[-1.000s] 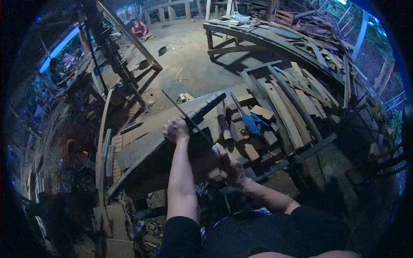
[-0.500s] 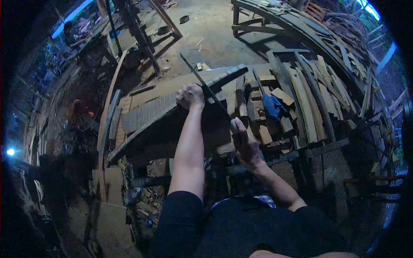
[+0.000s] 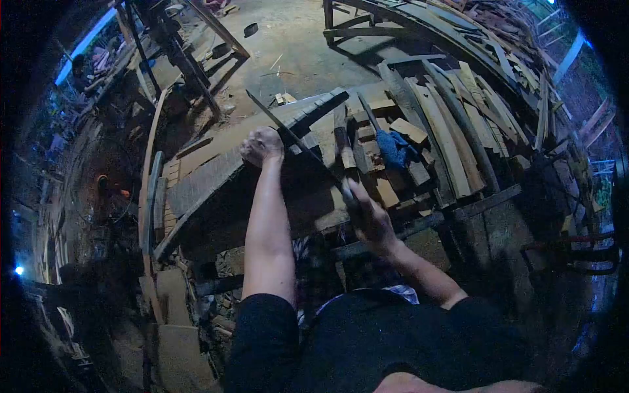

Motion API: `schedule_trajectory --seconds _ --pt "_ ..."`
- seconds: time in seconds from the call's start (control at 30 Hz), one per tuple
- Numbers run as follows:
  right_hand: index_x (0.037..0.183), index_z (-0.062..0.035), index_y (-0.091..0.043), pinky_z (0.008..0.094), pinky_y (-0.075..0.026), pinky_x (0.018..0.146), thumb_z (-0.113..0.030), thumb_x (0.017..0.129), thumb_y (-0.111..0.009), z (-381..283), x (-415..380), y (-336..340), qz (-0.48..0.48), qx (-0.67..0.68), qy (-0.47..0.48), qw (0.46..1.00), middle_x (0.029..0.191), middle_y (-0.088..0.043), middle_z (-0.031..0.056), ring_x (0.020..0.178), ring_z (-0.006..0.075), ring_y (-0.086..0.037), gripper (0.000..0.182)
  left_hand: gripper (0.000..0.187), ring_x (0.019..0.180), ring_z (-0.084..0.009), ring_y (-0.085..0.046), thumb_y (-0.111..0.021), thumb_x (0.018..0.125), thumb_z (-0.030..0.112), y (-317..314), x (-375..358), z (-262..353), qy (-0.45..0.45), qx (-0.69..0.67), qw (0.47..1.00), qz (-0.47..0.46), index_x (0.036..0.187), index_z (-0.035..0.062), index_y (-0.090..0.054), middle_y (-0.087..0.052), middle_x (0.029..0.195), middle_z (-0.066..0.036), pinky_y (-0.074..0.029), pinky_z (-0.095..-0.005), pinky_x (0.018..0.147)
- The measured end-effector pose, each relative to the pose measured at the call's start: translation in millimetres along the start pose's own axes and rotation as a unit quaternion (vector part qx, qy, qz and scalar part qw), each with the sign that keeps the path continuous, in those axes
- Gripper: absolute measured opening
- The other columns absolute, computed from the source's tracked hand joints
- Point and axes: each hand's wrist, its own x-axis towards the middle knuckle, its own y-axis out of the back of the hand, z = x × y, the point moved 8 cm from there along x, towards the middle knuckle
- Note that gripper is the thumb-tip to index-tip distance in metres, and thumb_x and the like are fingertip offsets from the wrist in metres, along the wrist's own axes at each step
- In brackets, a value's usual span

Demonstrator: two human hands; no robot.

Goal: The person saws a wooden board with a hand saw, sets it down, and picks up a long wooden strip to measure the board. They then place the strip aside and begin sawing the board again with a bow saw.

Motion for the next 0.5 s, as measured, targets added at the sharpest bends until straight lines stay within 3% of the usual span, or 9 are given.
schedule_trajectory --seconds 0.07,0.13,0.17,0.23,0.27,0.33,0.4,0.43,0.5 --pt "0.135 -0.0148 -0.030 0.0414 -0.049 0.068 0.001 0.084 -0.052 -10.1 -13.5 16.3 0.003 -0.018 0.019 1.000 0.103 -0.058 0.0208 0.087 0.0396 -0.060 0.058 0.025 0.070 -0.0221 -0.054 -0.048 0.077 0.028 -34.2 2.3 -11.2 -0.004 0.012 0.999 0.041 0.059 0.0124 -0.056 -0.055 0.062 -0.003 -0.040 -0.0361 0.068" --pt "0.135 -0.0167 -0.030 0.0427 -0.048 0.069 0.000 0.085 -0.052 -18.7 -25.1 24.8 0.001 0.009 0.008 1.000 0.102 -0.058 0.0206 0.086 0.0407 -0.059 0.057 0.025 0.070 -0.0242 -0.057 -0.048 0.077 0.026 -104.7 -4.6 -20.2 -0.075 0.192 0.978 0.041 0.062 0.0121 -0.061 -0.060 0.067 -0.003 -0.042 -0.0378 0.068" --pt "0.135 -0.0167 -0.030 0.0427 -0.048 0.069 0.000 0.085 -0.052 -17.0 -18.8 19.7 0.006 0.010 -0.001 1.000 0.102 -0.058 0.0206 0.086 0.0407 -0.059 0.057 0.025 0.070 -0.0242 -0.057 -0.048 0.077 0.026 -85.1 -8.9 -13.0 -0.085 0.191 0.977 0.039 0.062 0.0121 -0.061 -0.060 0.067 -0.003 -0.042 -0.0378 0.068" --pt "0.135 -0.0172 -0.030 0.0430 -0.047 0.073 -0.002 0.086 -0.050 -12.2 28.2 -6.9 -0.012 0.062 0.000 0.998 0.107 -0.057 0.0220 0.090 0.0411 -0.058 0.055 0.025 0.073 -0.0267 -0.060 -0.048 0.077 0.026 4.4 -1.8 3.7 -0.027 0.069 0.995 -0.068 0.068 0.0114 -0.066 -0.065 0.074 -0.006 -0.045 -0.0397 0.067" --pt "0.135 -0.0180 -0.030 0.0430 -0.047 0.073 -0.003 0.087 -0.049 -8.3 51.8 -23.9 -0.022 0.023 -0.030 0.999 0.106 -0.057 0.0219 0.089 0.0413 -0.058 0.054 0.026 0.074 -0.0279 -0.062 -0.049 0.077 0.026 24.4 1.9 6.8 0.004 0.010 0.993 -0.119 0.071 0.0110 -0.068 -0.067 0.077 -0.008 -0.046 -0.0407 0.067" --pt "0.135 -0.0188 -0.030 0.0430 -0.047 0.072 -0.004 0.087 -0.048 2.2 65.2 -40.6 -0.025 -0.010 -0.058 0.998 0.104 -0.057 0.0218 0.089 0.0414 -0.057 0.053 0.025 0.074 -0.0278 -0.062 -0.049 0.077 0.027 -15.8 -0.4 -5.7 -0.003 0.015 0.996 -0.090 0.071 0.0117 -0.068 -0.066 0.077 -0.008 -0.046 -0.0408 0.068" --pt "0.136 -0.0202 -0.033 0.0418 -0.046 0.066 -0.011 0.087 -0.047 15.2 58.4 -43.9 -0.030 -0.003 -0.044 0.999 0.089 -0.054 0.0204 0.077 0.0357 -0.055 0.052 0.025 0.073 -0.0268 -0.062 -0.049 0.077 0.028 30.6 0.4 1.7 0.036 -0.014 0.997 -0.061 0.071 0.0131 -0.068 -0.066 0.076 -0.007 -0.044 -0.0416 0.067" --pt "0.136 -0.0202 -0.033 0.0418 -0.046 0.066 -0.011 0.087 -0.047 9.6 46.7 -32.1 -0.029 -0.004 -0.047 0.998 0.089 -0.054 0.0204 0.077 0.0357 -0.055 0.052 0.025 0.073 -0.0268 -0.062 -0.049 0.077 0.028 25.7 3.5 0.6 0.033 -0.016 0.997 -0.063 0.071 0.0131 -0.068 -0.066 0.076 -0.007 -0.044 -0.0416 0.067" --pt "0.136 -0.0190 -0.034 0.0424 -0.045 0.064 -0.010 0.087 -0.047 -9.9 13.9 -0.9 -0.019 0.170 -0.055 0.984 0.088 -0.053 0.0202 0.077 0.0358 -0.055 0.051 0.024 0.071 -0.0253 -0.060 -0.049 0.077 0.028 9.1 -1.0 2.7 -0.016 -0.022 0.997 -0.066 0.068 0.0123 -0.066 -0.064 0.071 -0.007 -0.042 -0.0394 0.067"
